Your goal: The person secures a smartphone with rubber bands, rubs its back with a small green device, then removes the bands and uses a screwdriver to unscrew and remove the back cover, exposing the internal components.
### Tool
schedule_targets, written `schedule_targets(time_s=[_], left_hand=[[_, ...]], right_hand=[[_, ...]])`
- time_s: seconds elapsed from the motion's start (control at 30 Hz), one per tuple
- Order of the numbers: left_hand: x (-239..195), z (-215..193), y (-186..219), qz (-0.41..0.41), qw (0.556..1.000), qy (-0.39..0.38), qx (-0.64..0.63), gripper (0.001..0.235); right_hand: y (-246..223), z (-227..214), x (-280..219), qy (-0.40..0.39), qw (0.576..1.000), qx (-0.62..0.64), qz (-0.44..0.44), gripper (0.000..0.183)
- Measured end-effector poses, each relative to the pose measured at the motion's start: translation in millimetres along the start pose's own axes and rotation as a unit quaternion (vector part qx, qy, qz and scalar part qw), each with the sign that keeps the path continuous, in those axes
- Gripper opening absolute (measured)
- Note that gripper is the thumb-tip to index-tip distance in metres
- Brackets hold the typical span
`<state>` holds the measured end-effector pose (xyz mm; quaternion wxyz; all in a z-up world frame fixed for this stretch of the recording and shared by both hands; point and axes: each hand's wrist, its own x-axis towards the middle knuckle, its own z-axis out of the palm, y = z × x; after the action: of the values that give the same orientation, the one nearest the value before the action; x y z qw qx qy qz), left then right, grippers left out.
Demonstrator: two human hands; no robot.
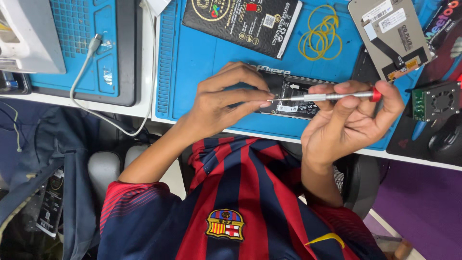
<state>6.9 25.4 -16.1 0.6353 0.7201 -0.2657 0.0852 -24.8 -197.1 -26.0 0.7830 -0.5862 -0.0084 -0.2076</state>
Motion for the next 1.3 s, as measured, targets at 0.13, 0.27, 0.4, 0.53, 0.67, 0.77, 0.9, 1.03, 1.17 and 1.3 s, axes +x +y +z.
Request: schedule_targets(time_s=[0.13,0.27,0.4,0.53,0.67,0.77,0.9,1.03,1.17,1.3], left_hand=[[-0.2,-1.2,0.4,-0.011,1.0,0.0,-0.014,0.019],[-0.8,-2.7,1.0,-0.008,1.0,0.007,-0.018,0.017],[0.4,-1.1,-1.5,0.017,1.0,0.024,0.004,0.016],[-0.8,-1.0,-3.3,0.049,0.998,0.023,0.044,0.017],[0.9,1.2,-5.9,0.071,0.996,0.016,0.058,0.019],[-0.4,-1.1,-5.6,0.076,0.995,0.009,0.066,0.018],[0.0,-1.4,-5.7,0.08,0.994,0.002,0.07,0.019],[0.5,-1.9,-5.0,0.08,0.994,0.001,0.072,0.019],[0.8,-2.6,-4.5,0.082,0.993,-0.004,0.079,0.019],[1.2,-2.7,-3.2,0.084,0.993,-0.011,0.079,0.019]], right_hand=[[1.6,-0.5,-0.9,0.004,1.0,-0.003,0.014,0.039],[3.8,3.7,-3.8,0.019,1.0,-0.003,0.009,0.039],[4.0,7.8,-6.1,0.06,0.996,-0.021,-0.061,0.041],[2.7,7.0,-5.0,0.047,0.992,-0.061,-0.103,0.038],[1.4,4.9,-3.5,0.027,0.981,-0.121,-0.15,0.034],[0.8,6.8,-6.0,0.021,0.979,-0.135,-0.15,0.034],[-0.2,6.7,-6.0,0.014,0.978,-0.143,-0.154,0.033],[-0.4,6.5,-5.3,0.013,0.978,-0.141,-0.154,0.033],[-0.8,6.1,-5.8,0.011,0.978,-0.141,-0.154,0.034],[-1.7,6.2,-5.0,0.005,0.976,-0.142,-0.167,0.034]])
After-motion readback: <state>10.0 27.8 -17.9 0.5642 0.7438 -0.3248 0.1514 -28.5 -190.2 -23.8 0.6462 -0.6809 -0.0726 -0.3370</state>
